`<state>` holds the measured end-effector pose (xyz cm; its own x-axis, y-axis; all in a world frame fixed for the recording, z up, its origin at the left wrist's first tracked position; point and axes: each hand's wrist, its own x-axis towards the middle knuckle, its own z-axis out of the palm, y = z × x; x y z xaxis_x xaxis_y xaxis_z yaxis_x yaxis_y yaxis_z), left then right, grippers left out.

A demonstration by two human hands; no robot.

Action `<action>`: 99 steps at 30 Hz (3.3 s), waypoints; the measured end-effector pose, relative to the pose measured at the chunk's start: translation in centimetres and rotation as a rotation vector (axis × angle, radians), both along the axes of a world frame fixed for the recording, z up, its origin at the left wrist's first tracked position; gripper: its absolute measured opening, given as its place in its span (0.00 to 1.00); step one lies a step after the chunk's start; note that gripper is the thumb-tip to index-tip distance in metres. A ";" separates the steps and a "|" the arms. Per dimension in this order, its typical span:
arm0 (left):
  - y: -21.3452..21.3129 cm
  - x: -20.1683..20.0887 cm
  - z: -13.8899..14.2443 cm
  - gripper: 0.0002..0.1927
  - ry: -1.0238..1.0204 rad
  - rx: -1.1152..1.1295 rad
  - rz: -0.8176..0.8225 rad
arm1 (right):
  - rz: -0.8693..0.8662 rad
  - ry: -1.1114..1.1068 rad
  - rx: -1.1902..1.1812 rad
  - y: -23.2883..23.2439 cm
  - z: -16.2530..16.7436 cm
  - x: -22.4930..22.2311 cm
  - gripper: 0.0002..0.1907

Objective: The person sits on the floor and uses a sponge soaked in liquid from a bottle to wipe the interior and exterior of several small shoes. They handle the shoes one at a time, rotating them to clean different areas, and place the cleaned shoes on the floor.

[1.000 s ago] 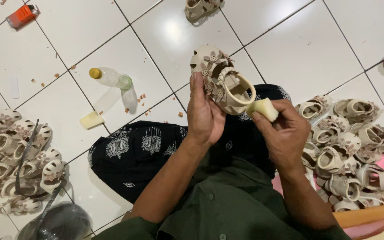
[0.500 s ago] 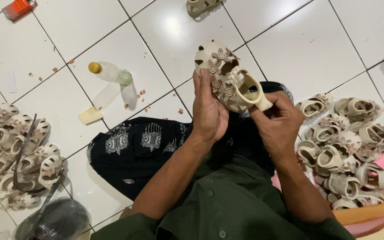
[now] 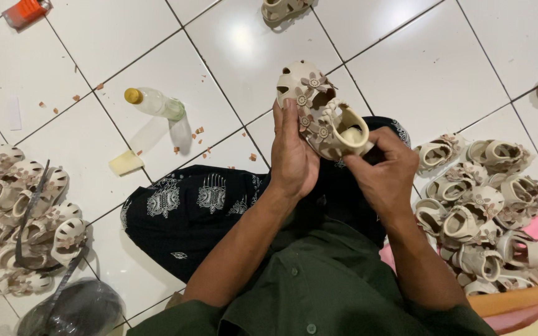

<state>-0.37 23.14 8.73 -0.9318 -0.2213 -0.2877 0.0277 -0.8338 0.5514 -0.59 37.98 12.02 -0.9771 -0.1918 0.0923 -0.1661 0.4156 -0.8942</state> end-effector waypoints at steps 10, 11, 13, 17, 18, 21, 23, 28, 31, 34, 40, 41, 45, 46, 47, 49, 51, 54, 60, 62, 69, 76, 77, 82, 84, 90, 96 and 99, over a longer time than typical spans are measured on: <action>-0.9 0.2 -0.4 0.27 -0.051 0.003 -0.030 | -0.092 0.092 0.116 1.5 -0.8 -0.9 0.09; -1.0 0.3 -0.4 0.27 -0.010 0.029 -0.039 | -0.070 0.024 0.002 1.6 -0.8 -0.8 0.09; -1.1 0.5 -0.5 0.27 0.009 0.070 -0.038 | -0.033 -0.127 -0.217 1.8 -0.8 -0.7 0.09; -0.8 0.3 -0.9 0.26 -0.009 0.079 -0.001 | 0.019 -0.107 -0.276 0.8 -1.0 -0.1 0.09; -0.7 0.3 -1.1 0.25 -0.016 0.077 0.007 | 0.004 -0.098 -0.247 0.4 -1.2 -0.1 0.09; -0.9 -0.1 -2.1 0.25 -0.008 0.046 0.044 | 0.081 -0.075 -0.097 -0.1 -1.5 -0.2 0.09; -1.3 -0.6 -3.2 0.28 -0.050 0.041 0.042 | 0.163 -0.134 -0.059 0.0 -1.8 -0.3 0.10; -4.5 -3.1 -6.0 0.41 -0.189 -0.033 -0.026 | 0.171 -0.362 -0.262 3.0 -2.1 0.1 0.14; -7.1 -7.0 -7.2 0.44 -0.277 -0.036 0.025 | -0.037 -0.392 -0.171 6.8 -2.1 0.0 0.16; -9.6 -12.6 -8.6 0.47 -0.311 -0.097 0.059 | -0.236 -0.309 -0.118 11.6 -2.6 -1.4 0.16; -10.5 -16.9 -12.7 0.53 -0.334 -0.189 -0.197 | -0.446 -0.095 0.060 19.7 -5.9 -1.0 0.14; -10.1 -17.1 -13.2 0.54 -0.273 -0.131 -0.235 | -0.496 -0.115 0.105 20.4 -6.7 -0.4 0.13; -9.3 -18.1 -13.6 0.50 -0.291 -0.127 -0.277 | -0.687 -0.533 -0.117 20.6 -11.2 0.6 0.18; -9.4 -18.1 -13.4 0.49 -0.296 -0.084 -0.263 | -0.658 -0.577 -0.135 20.4 -12.4 0.2 0.19; -9.6 -18.2 -13.1 0.49 -0.296 -0.227 -0.284 | -0.625 -0.621 -0.152 19.8 -13.7 -0.4 0.19; -9.6 -17.7 -12.9 0.49 -0.307 -0.515 -0.328 | -0.496 -0.441 0.107 19.2 -15.5 -1.0 0.17; -9.7 -15.5 -12.7 0.46 -0.294 -0.561 -0.395 | -0.443 -0.397 0.131 18.5 -16.5 -2.2 0.17; -9.3 -11.1 -11.7 0.40 -0.263 -0.725 -0.485 | -0.563 -0.555 -0.123 18.3 -15.5 -4.0 0.18; -1.3 -4.7 -5.6 0.36 0.110 -0.953 -0.581 | -0.270 -0.440 -0.774 17.0 -4.0 -6.1 0.17; 0.9 -4.0 -2.8 0.52 0.323 -1.083 -0.523 | -0.125 -0.481 -0.831 14.1 -0.2 -5.5 0.18; -3.5 -1.5 2.3 0.55 0.460 -0.889 -0.487 | 0.264 -0.537 -0.999 4.6 7.7 -2.6 0.21; -9.0 5.0 1.8 0.53 0.065 -0.164 -0.690 | 0.747 -0.322 -0.082 -2.7 9.7 -1.7 0.15; -9.3 5.6 1.8 0.50 0.092 -0.113 -0.576 | 0.818 -0.323 0.052 -3.7 10.0 -1.0 0.15; -12.0 7.4 2.3 0.41 0.156 -0.017 -0.161 | 0.839 -0.010 -0.188 -5.5 11.3 1.2 0.21; -12.8 8.6 2.5 0.39 0.211 0.038 -0.073 | 0.708 -0.148 -0.297 -5.7 10.7 0.6 0.28; -12.2 10.3 2.2 0.39 0.184 -0.013 0.025 | 0.476 -0.534 -0.732 -6.2 5.0 -1.2 0.29; -10.0 8.4 1.5 0.40 0.115 0.044 0.032 | 0.310 -0.701 -0.785 -4.9 2.4 -1.3 0.35; -8.8 7.4 1.3 0.39 0.081 0.033 0.021 | 0.306 -0.610 -0.655 -4.3 2.3 -1.0 0.31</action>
<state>7.05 14.33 10.02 -0.9476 -0.2324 -0.2190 0.0887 -0.8503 0.5188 -1.64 33.67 14.28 -0.8082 -0.5390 -0.2374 0.3883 -0.1845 -0.9029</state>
